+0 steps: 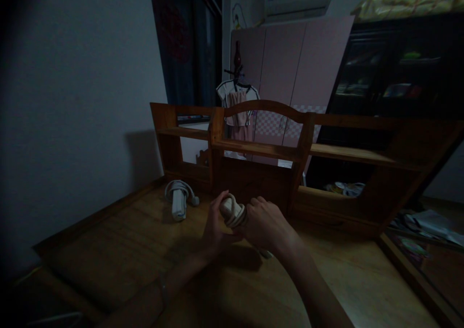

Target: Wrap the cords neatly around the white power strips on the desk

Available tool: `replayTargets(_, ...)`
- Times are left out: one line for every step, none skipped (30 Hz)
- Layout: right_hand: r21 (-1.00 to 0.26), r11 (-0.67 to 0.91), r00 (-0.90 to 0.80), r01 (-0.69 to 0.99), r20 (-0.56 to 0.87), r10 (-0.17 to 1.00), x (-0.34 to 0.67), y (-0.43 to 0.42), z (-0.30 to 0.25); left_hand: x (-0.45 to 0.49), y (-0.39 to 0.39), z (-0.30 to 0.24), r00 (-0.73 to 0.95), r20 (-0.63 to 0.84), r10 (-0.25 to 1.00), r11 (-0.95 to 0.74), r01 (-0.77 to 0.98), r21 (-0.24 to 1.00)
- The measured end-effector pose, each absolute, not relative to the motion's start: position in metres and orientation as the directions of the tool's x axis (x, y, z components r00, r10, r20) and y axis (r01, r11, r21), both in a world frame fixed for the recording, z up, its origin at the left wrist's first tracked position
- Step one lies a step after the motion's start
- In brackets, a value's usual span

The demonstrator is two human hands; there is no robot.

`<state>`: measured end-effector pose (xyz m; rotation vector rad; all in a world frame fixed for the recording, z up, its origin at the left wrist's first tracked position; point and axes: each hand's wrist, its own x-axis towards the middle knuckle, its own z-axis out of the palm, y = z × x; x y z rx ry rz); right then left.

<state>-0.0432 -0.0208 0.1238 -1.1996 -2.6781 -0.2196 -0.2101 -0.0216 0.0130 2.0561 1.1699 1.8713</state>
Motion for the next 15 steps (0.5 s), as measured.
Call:
replayTargets(0.054,0.661,-0.653,0.748,0.239,0.719,-0.043,-0.020,0.123,-0.209,-0.021,0.012,-0.078,0.766,0.638,-0.677,0.416,0.607)
replayTargets(0.049,0.667,-0.657,0.744,0.235,0.716,-0.043,-0.018,0.122,-0.208,-0.020,0.010,-0.088,0.749,0.657,-0.671,0.385,0.634)
replayTargets(0.041,0.674,-0.663,0.738,0.232,0.712,-0.042,-0.016,0.122,-0.206,-0.019,0.009,-0.099,0.744,0.660,-0.675,0.356,0.646)
replayTargets(0.029,0.683,-0.670,0.730,0.228,0.707,-0.041,-0.013,0.122,-0.205,-0.018,0.007,-0.113,0.745,0.657,-0.683,0.330,0.652)
replayTargets(0.011,0.693,-0.677,0.721,0.225,0.700,-0.040,-0.010,0.122,-0.204,-0.016,0.006,-0.126,0.745,0.655,-0.689,0.306,0.657)
replayTargets(-0.012,0.703,-0.684,0.711,0.220,0.695,-0.038,-0.007,0.122,-0.203,-0.015,0.005,-0.138,0.743,0.655,-0.692,0.285,0.664)
replayTargets(-0.039,0.711,-0.690,0.702,0.209,0.693,-0.036,-0.004,0.122,-0.202,-0.013,0.004,-0.149,0.738,0.658,-0.691,0.268,0.671)
replayTargets(-0.070,0.715,-0.694,0.695,0.193,0.694,-0.033,-0.001,0.123,-0.202,-0.012,0.003,-0.158,0.734,0.661,-0.691,0.256,0.677)
replayTargets(-0.108,0.714,-0.695,0.692,0.169,0.699,-0.030,0.001,0.125,-0.202,-0.010,0.003,-0.161,0.731,0.663,-0.690,0.249,0.680)
replayTargets(-0.150,0.707,-0.692,0.691,0.141,0.708,-0.026,0.003,0.127,-0.202,-0.009,0.002,-0.161,0.734,0.660,-0.692,0.250,0.677)
replayTargets(-0.197,0.692,-0.686,0.694,0.110,0.719,-0.021,0.005,0.129,-0.203,-0.008,0.002,-0.160,0.741,0.652,-0.697,0.257,0.669)
replayTargets(-0.246,0.671,-0.675,0.699,0.082,0.733,-0.015,0.008,0.131,-0.203,-0.008,0.002,-0.159,0.749,0.643,-0.703,0.266,0.660)
replayTargets(-0.294,0.643,-0.658,0.707,0.058,0.751,-0.008,0.010,0.134,-0.204,-0.007,0.002,-0.157,0.754,0.638,-0.704,0.277,0.654)
replayTargets(-0.333,0.605,-0.629,0.723,0.044,0.776,0.000,0.013,0.135,-0.204,-0.007,0.002,-0.155,0.754,0.638,-0.702,0.285,0.653)
replayTargets(-0.364,0.561,-0.591,0.744,0.035,0.806,0.009,0.017,0.137,-0.204,-0.007,0.003,-0.154,0.751,0.642,-0.698,0.289,0.656)
